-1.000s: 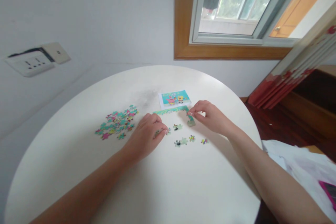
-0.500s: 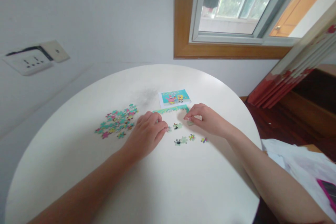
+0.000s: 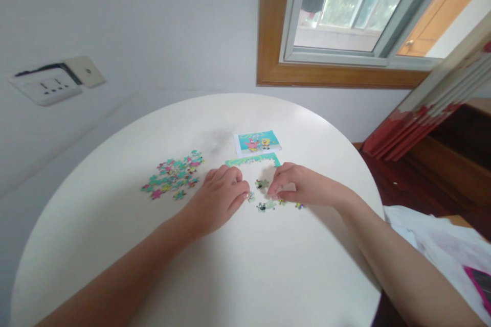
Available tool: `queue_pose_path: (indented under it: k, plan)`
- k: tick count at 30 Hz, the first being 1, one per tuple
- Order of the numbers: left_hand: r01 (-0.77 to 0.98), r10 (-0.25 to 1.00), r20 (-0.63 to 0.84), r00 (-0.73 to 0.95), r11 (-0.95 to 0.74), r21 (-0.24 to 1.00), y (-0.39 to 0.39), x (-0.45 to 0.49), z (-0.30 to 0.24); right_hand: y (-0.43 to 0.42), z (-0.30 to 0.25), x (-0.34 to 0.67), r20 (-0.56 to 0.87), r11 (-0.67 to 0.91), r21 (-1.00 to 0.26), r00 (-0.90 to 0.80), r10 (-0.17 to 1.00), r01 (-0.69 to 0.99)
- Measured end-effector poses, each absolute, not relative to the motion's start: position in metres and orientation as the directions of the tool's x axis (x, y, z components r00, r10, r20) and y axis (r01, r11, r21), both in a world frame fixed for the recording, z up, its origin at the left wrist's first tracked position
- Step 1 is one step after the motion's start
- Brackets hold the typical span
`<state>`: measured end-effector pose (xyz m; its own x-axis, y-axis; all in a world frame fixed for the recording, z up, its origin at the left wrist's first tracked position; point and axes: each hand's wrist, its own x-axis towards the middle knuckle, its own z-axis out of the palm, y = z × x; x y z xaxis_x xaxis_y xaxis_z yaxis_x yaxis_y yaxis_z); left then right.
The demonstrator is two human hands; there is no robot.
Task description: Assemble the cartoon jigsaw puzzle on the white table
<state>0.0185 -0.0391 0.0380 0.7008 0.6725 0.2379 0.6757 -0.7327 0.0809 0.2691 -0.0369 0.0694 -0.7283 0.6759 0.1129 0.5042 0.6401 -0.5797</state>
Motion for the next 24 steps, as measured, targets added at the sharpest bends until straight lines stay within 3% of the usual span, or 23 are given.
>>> queue_pose_path:
  k: [3,10,24]
  plan:
    - [0.690,0.672,0.239,0.700,-0.724,0.015,-0.040,0.019,0.039,-0.040,0.063,0.260,0.090,0.682,-0.536,-0.770,0.632,0.498]
    - [0.696,0.670,0.204,0.714,-0.710,-0.104,-0.041,0.021,0.042,-0.047,0.053,0.244,0.094,0.669,-0.322,-0.681,0.726,0.670]
    - [0.688,0.645,0.243,0.725,-0.698,-0.198,-0.045,0.025,0.044,-0.044,0.047,0.242,0.143,0.686,-0.419,-0.703,0.696,0.595]
